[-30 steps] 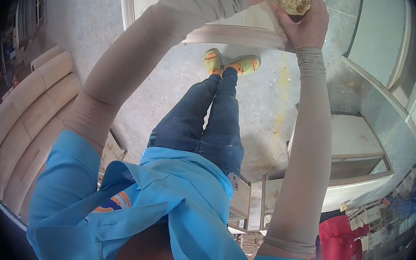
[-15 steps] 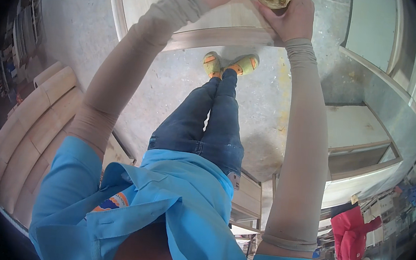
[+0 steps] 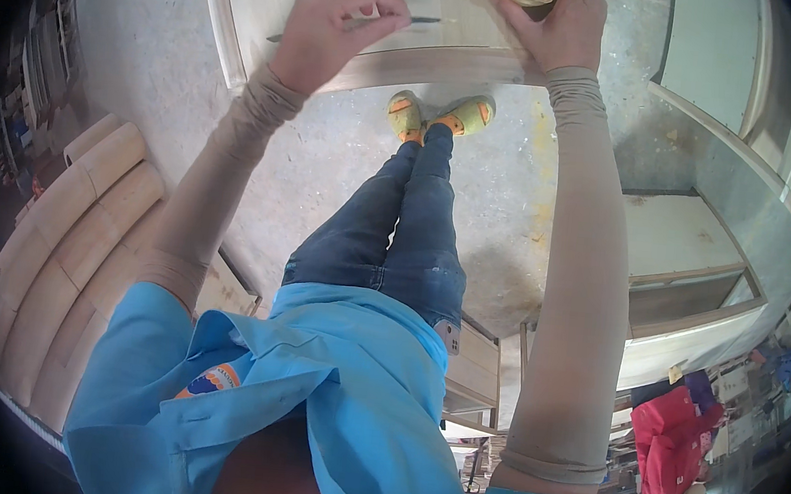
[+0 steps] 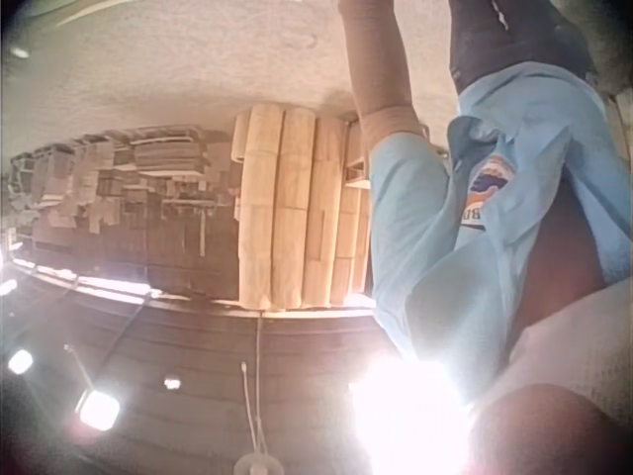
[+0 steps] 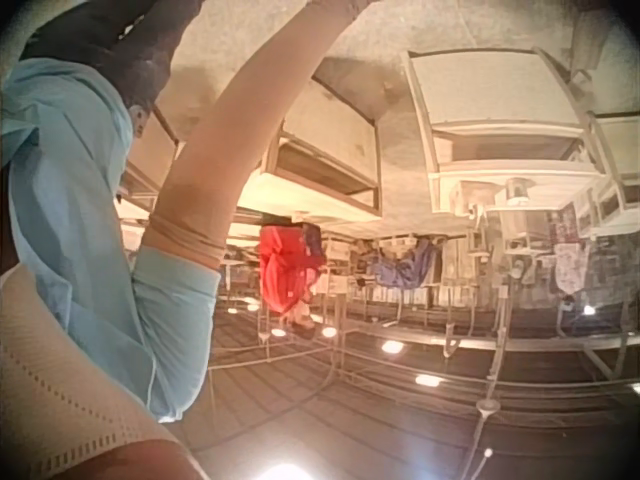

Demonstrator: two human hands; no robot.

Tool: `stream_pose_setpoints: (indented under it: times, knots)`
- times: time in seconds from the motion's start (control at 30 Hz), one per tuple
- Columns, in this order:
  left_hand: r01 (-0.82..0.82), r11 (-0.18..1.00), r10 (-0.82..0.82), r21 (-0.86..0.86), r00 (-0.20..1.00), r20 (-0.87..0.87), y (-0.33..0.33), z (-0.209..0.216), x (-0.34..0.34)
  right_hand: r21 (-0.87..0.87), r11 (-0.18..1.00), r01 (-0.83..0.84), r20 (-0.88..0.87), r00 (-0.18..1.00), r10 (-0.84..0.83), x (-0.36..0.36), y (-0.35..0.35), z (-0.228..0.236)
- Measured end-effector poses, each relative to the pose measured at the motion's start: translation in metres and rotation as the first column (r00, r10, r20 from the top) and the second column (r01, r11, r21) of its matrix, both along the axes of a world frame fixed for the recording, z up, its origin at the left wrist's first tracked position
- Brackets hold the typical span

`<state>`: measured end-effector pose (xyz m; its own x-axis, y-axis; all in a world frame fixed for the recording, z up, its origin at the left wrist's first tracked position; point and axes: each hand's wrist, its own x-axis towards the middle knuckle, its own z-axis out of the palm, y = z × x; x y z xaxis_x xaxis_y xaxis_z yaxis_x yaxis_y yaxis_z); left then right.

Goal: The person uses a putty knife to apply a yellowish filler substance into the seams of a wooden furniture frame. They repeatedly scoop the filler from a small container held in the left hand and smooth it into the joints with the tool in the right hand.

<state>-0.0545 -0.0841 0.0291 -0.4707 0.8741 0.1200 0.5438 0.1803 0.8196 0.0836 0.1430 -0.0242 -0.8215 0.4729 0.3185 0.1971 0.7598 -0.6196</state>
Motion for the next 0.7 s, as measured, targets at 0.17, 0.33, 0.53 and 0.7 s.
stream_pose_setpoints:
  times: [0.17, 0.33, 0.53, 0.7]
  knots:
    - [-0.052, 0.997, 0.063, 0.053, 0.97, -0.233, -0.007, -0.018, 0.026, 0.031, 1.0, -0.002, -0.062, 0.998, 0.003, 0.001, 0.005, -0.013]
    - [-0.103, 0.991, 0.122, 0.09, 0.964, -0.234, 0.003, -0.034, 0.05, -0.016, 1.0, 0.017, -0.06, 0.998, -0.018, -0.001, 0.005, -0.013]
    - [-0.15, 0.985, 0.168, 0.088, 0.951, -0.26, 0.01, -0.04, 0.063, -0.042, 0.998, 0.04, 0.008, 0.999, -0.039, -0.002, 0.002, -0.006]
    - [-0.114, 0.993, 0.117, 0.029, 0.922, -0.37, 0.01, -0.046, 0.068, -0.106, 0.994, 0.022, -0.023, 0.999, -0.024, -0.004, 0.001, -0.007]
